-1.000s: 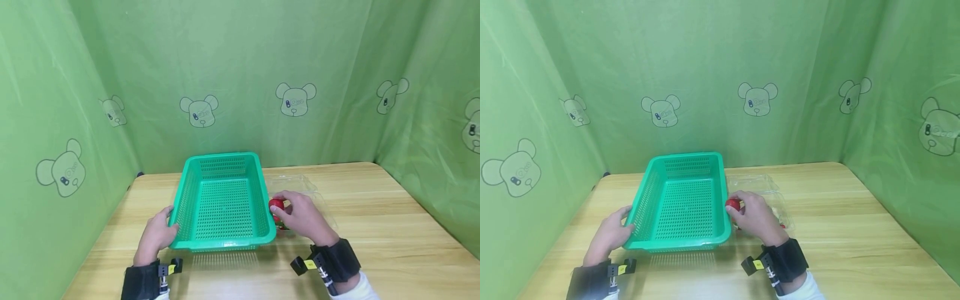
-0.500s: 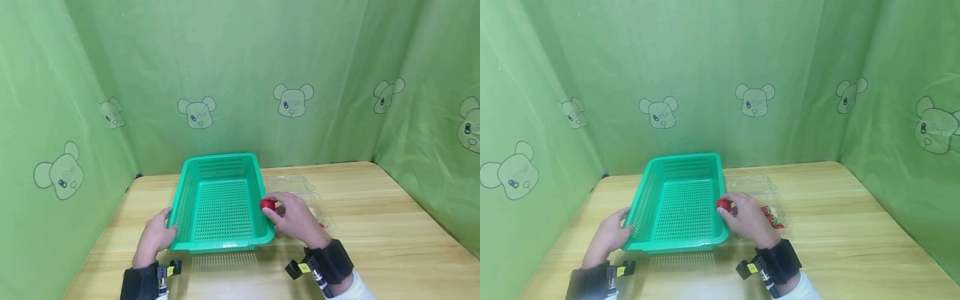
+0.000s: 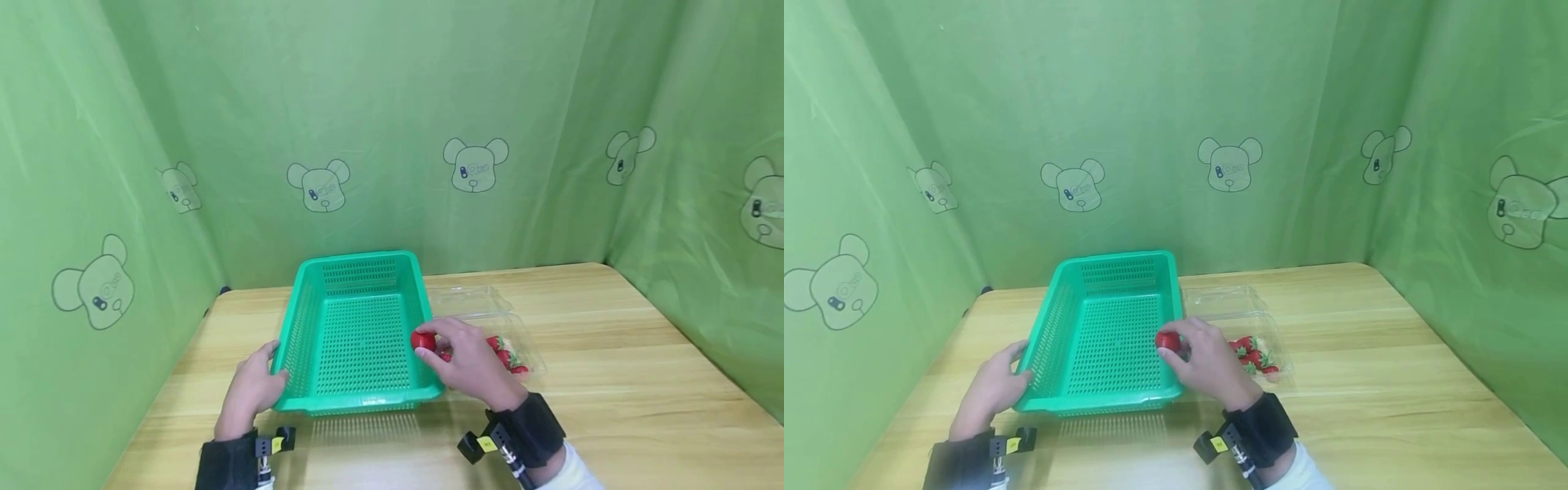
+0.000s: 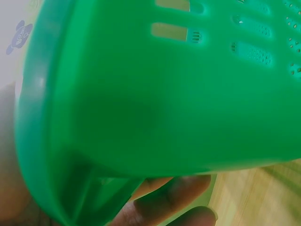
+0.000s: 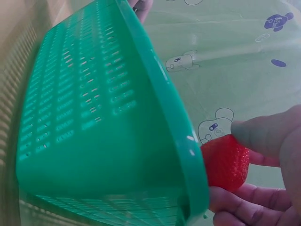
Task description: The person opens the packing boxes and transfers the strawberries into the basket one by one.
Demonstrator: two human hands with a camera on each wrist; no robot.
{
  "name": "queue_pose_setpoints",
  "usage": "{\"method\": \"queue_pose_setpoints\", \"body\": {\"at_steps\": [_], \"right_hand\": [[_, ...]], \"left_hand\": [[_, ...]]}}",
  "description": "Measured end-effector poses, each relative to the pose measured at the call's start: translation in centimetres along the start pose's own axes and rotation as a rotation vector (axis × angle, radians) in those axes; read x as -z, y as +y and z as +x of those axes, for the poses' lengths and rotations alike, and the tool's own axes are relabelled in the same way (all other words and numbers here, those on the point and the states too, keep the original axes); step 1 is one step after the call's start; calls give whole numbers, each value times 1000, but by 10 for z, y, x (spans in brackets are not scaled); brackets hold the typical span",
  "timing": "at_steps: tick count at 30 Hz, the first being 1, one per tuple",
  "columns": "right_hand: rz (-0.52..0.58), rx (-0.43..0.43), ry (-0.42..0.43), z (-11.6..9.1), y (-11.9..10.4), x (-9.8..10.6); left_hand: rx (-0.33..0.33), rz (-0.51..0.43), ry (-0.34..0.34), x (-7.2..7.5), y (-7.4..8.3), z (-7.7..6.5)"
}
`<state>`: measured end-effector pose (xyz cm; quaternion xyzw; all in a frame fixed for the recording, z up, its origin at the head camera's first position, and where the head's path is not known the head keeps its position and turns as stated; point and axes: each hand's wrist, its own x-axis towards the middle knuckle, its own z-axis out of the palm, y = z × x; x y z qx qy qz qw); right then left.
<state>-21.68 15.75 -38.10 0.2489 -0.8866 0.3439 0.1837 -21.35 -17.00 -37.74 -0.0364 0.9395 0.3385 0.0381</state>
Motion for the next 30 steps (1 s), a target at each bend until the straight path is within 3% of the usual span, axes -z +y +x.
{"method": "queue_pose_setpoints", "body": {"at_steps": [13,30], "right_hand": [[-26,14,-47,-2,-1,-9],[-112,79,-42,-3,-2,-18]], "left_hand": [[12,1,4,-1,-1,0],[-6,13,9,-2,-1,1]]}}
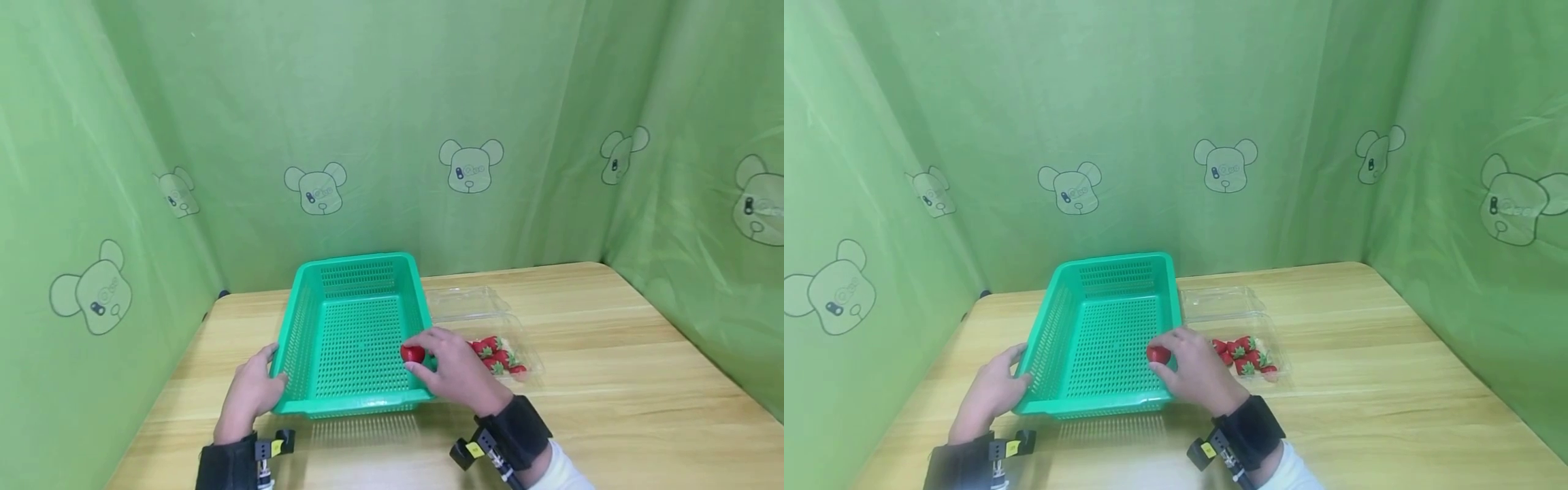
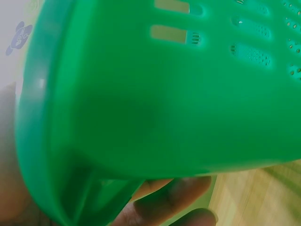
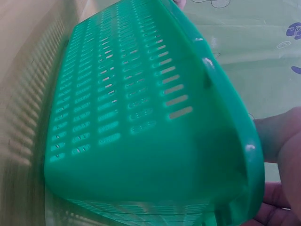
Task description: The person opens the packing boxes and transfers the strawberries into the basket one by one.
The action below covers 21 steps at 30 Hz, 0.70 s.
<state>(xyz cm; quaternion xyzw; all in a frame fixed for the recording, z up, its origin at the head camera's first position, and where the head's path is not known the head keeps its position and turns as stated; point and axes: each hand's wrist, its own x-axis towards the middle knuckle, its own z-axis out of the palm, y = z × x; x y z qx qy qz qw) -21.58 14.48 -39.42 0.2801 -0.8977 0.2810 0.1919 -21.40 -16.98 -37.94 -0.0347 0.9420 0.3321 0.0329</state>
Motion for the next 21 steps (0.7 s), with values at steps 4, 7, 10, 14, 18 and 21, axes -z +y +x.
{"method": "queue_pose_setpoints", "body": {"at_steps": [4,7,10,14,18,21], "right_hand": [[-5,-3,-6,-1,-1,0],[-9,-2,-9,-1,-1,0],[-15,7,-7,0,0,-1],[-24,11,-9,0,1,-3],[-22,17,-8,-1,1,-4],[-23,39,6,-1,2,-4]], "left_hand": [[6,-6,0,0,-1,0],[7,-7,0,0,0,-1],[-1,1,3,0,0,-1],[-6,11,4,0,0,-1],[-2,10,1,0,1,-1],[-4,9,1,0,1,-1]]}}
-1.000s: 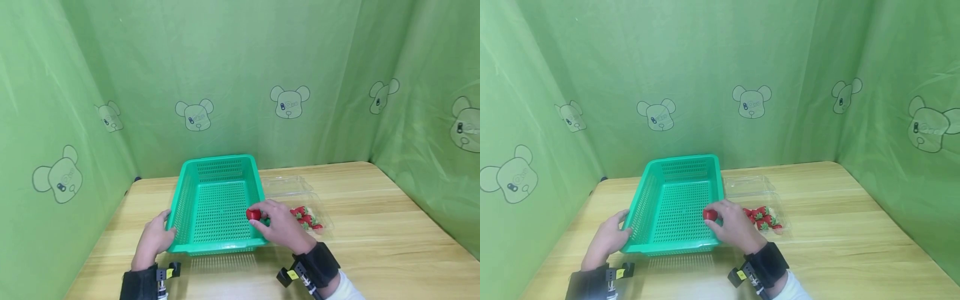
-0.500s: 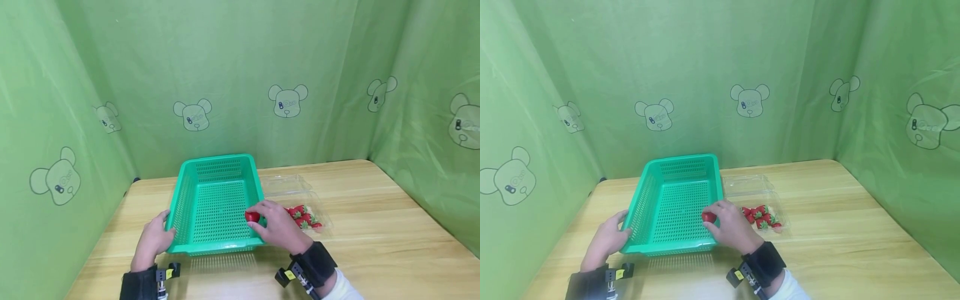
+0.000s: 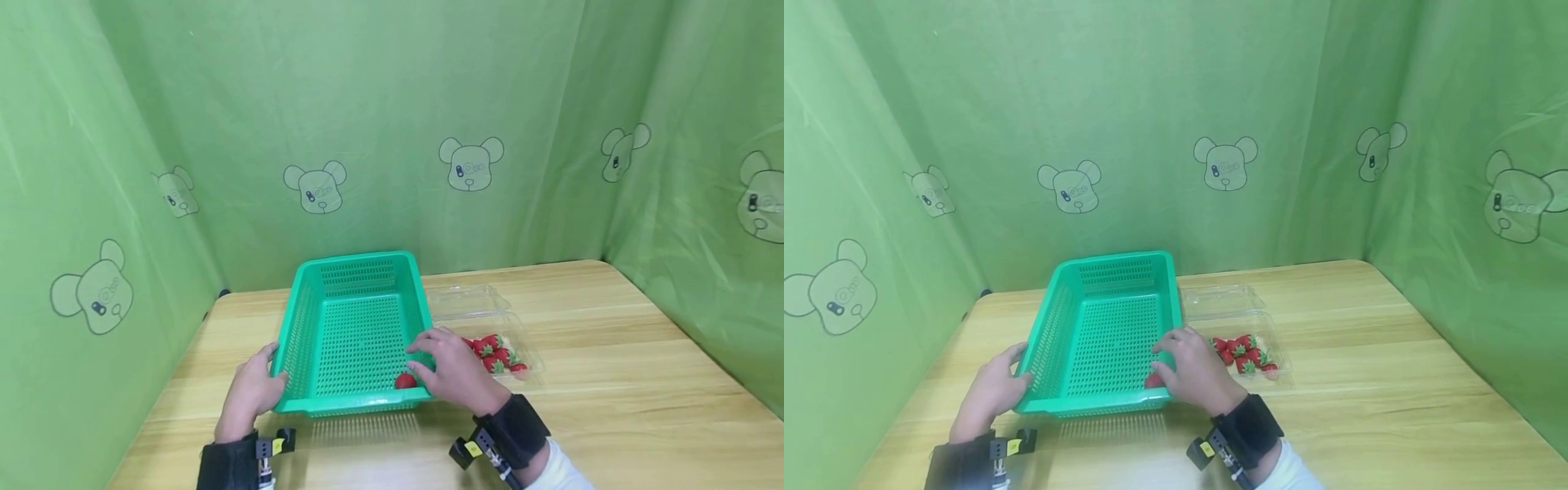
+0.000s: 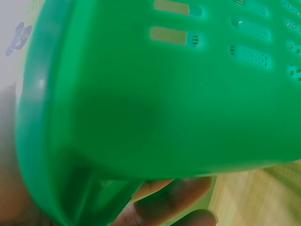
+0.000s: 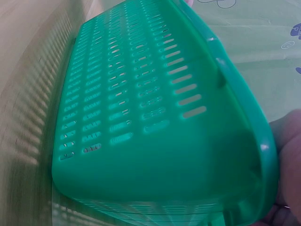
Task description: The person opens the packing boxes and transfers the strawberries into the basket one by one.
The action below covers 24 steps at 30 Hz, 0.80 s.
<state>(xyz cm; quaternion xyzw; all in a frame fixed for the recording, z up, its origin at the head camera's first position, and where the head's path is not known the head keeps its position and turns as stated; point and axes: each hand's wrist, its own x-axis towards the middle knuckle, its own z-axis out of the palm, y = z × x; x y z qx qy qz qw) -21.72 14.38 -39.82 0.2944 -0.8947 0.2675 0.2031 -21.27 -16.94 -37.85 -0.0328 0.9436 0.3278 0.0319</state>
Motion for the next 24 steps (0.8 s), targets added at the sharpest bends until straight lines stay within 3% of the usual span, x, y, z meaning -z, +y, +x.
{"method": "queue_pose_setpoints", "body": {"at_steps": [8,24], "right_hand": [[10,18,29,0,1,1],[34,-99,42,0,12,14]], "left_hand": [[-3,1,6,1,2,-1],[17,-10,-5,-1,1,0]]}}
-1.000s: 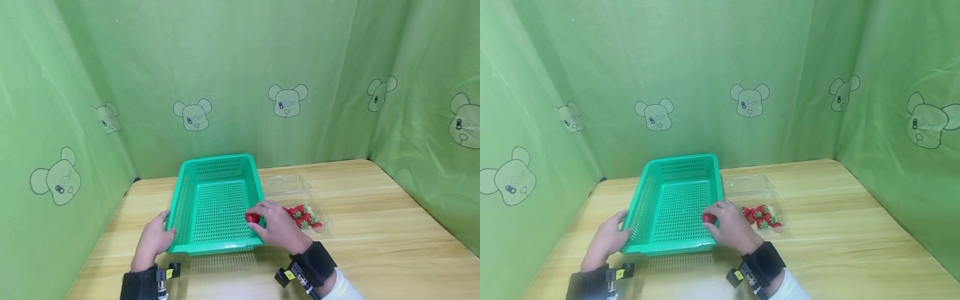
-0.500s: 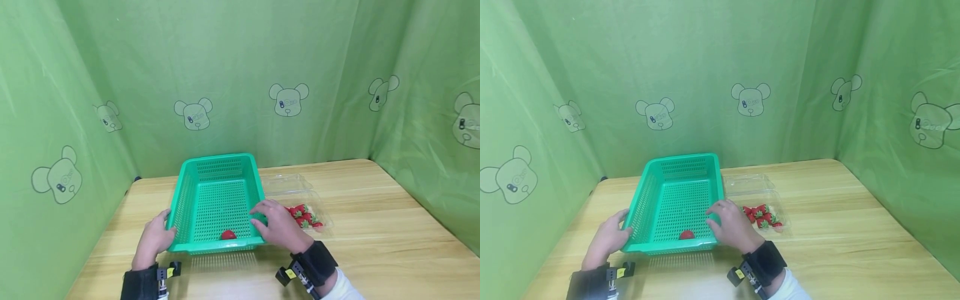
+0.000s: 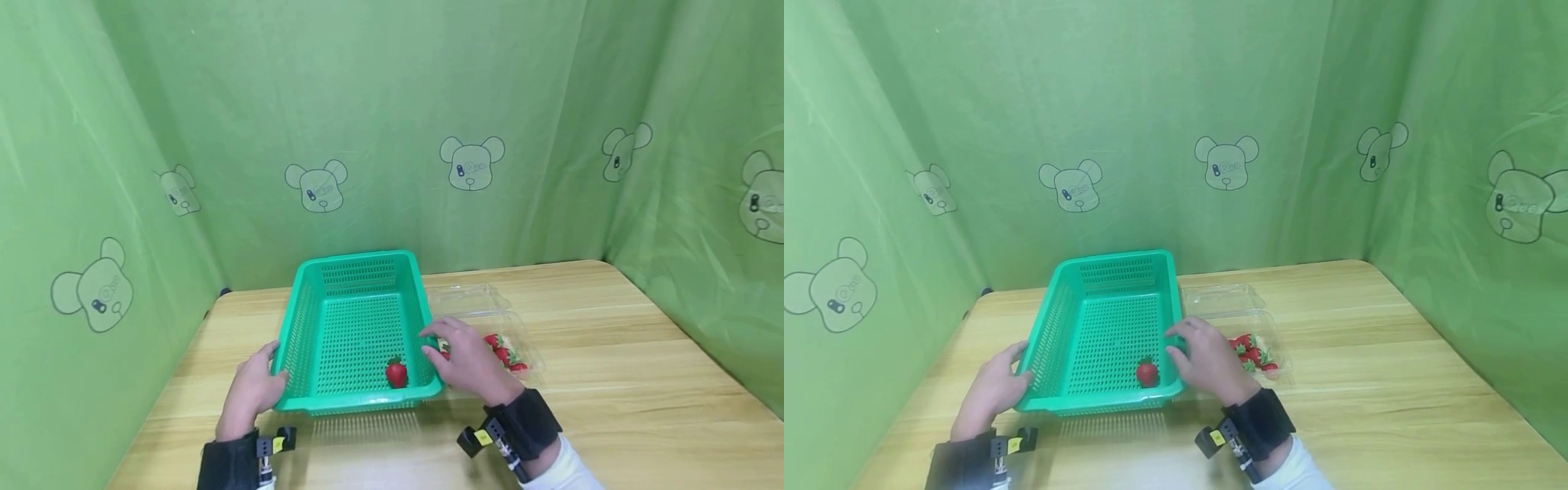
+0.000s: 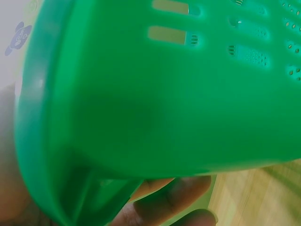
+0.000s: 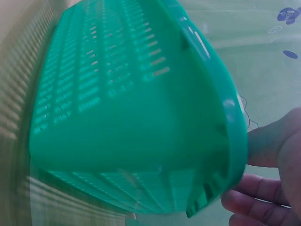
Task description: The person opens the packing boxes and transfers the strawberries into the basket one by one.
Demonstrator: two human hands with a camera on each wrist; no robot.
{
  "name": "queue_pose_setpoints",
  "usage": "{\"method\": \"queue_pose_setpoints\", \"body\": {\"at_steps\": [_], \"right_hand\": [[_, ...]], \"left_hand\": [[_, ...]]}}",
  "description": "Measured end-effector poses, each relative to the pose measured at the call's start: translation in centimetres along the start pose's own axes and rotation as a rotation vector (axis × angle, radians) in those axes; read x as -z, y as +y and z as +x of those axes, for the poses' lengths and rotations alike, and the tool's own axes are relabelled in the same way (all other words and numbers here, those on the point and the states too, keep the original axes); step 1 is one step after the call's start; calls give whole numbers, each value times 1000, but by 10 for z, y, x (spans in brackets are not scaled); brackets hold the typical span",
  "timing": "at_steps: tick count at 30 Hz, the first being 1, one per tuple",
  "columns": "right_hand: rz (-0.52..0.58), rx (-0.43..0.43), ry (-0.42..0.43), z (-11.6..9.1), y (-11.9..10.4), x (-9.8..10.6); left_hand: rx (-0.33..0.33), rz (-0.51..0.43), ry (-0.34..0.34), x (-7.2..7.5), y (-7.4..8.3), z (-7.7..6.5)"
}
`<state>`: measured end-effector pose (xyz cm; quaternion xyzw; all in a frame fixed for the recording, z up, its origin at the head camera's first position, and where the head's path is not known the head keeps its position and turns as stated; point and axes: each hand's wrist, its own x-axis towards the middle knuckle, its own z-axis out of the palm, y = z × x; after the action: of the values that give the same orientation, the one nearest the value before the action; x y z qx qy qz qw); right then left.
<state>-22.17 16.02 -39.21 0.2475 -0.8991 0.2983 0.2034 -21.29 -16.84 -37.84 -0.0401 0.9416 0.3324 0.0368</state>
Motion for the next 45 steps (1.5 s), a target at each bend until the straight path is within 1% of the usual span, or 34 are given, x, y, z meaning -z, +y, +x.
{"method": "queue_pose_setpoints", "body": {"at_steps": [6,14,22,26,30,37,41,45], "right_hand": [[-2,-29,4,0,6,5],[36,-119,10,0,17,6],[32,-149,28,1,31,3],[25,-165,14,0,39,1],[14,-195,-22,0,45,0],[5,-289,-155,-2,54,-4],[-37,-302,-212,-4,58,-7],[-64,-291,-249,-5,60,-7]], "left_hand": [[1,-2,-3,0,-1,1],[-1,-7,4,-1,0,1],[-17,0,7,0,0,1],[-13,2,7,1,0,1],[-10,1,5,1,1,1],[-14,1,11,1,0,0],[-6,-5,9,0,1,-1],[3,-12,7,1,1,-2]]}}
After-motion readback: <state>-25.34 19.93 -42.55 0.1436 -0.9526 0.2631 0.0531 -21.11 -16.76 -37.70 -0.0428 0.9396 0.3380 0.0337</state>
